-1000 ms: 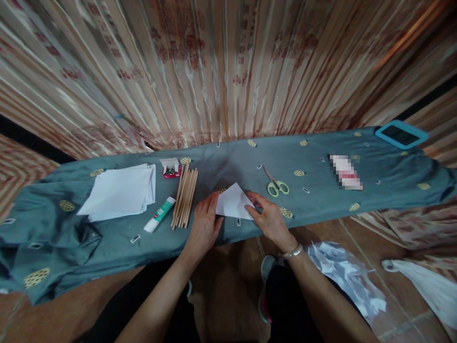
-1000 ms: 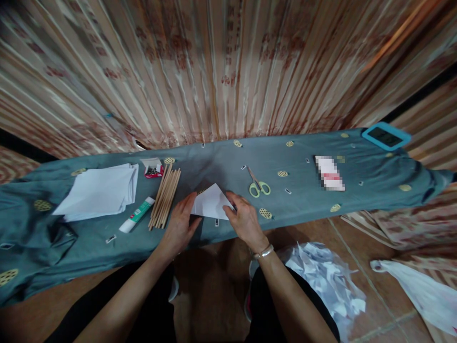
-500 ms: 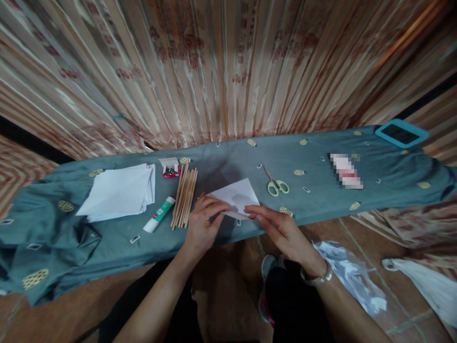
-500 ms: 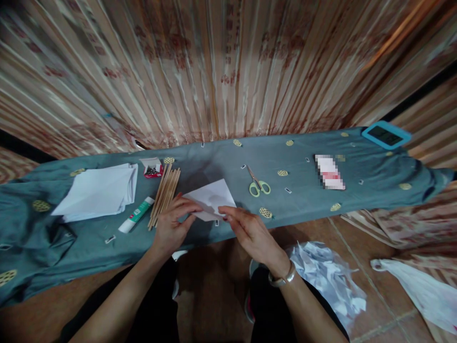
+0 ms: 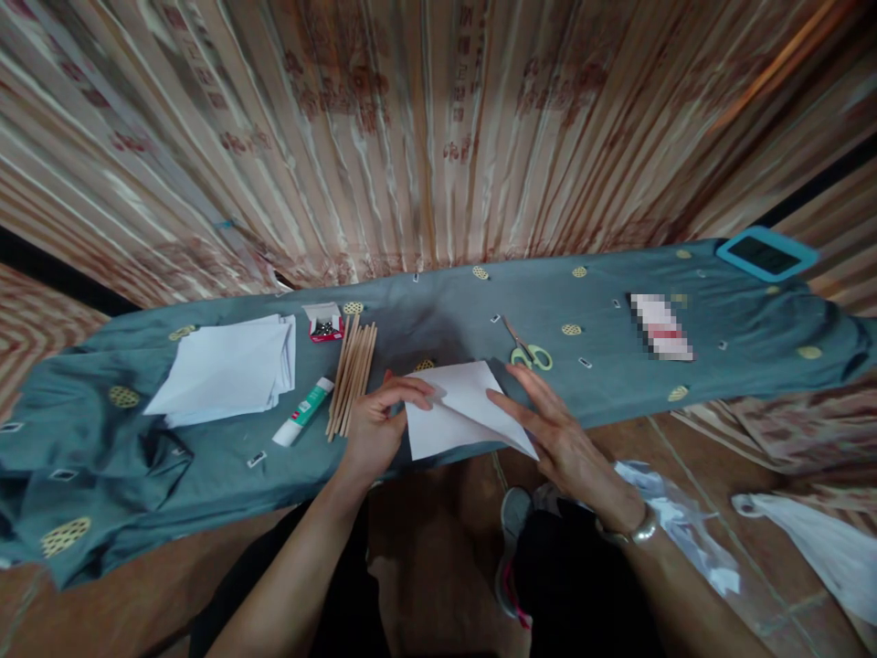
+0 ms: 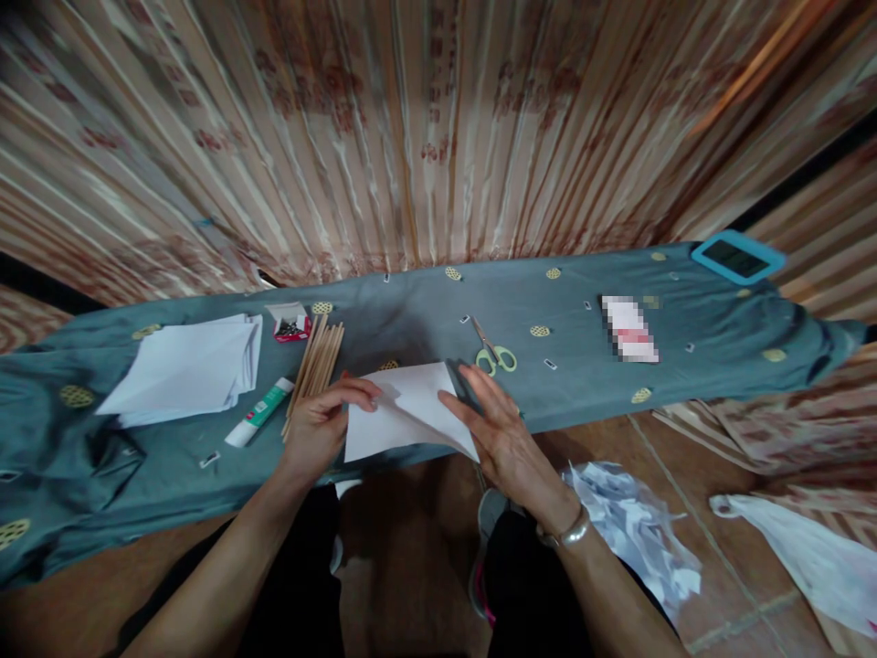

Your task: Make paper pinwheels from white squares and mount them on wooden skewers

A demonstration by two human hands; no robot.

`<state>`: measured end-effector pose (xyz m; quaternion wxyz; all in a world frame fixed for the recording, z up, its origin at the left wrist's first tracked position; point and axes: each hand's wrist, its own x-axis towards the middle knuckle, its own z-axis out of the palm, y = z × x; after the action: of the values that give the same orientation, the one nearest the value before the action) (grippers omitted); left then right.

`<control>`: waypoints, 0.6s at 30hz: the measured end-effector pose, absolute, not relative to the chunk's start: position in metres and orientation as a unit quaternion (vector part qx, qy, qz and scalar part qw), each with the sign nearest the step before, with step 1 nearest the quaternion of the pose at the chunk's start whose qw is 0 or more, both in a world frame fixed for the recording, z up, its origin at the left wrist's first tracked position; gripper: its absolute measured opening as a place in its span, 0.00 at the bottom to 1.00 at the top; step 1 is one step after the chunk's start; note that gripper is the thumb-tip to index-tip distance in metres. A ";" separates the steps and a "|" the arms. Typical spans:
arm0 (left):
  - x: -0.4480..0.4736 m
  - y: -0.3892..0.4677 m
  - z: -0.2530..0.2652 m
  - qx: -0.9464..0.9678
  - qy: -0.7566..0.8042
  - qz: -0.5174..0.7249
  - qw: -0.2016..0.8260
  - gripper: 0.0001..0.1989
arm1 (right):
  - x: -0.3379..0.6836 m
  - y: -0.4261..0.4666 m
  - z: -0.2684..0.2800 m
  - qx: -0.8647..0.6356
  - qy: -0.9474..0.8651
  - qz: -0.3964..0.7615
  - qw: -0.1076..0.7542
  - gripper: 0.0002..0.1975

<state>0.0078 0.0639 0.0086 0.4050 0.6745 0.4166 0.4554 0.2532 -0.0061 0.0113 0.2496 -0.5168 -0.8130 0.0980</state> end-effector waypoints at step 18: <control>-0.004 0.045 -0.004 0.898 0.342 0.273 0.050 0.11 | 0.220 -0.010 -0.004 -0.447 -0.863 -0.069 0.225 0.12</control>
<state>-0.0036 0.0449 -0.0041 0.0496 0.8978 0.3422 0.2729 0.2196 -0.0104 -0.0039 0.2252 -0.4471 -0.8629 -0.0694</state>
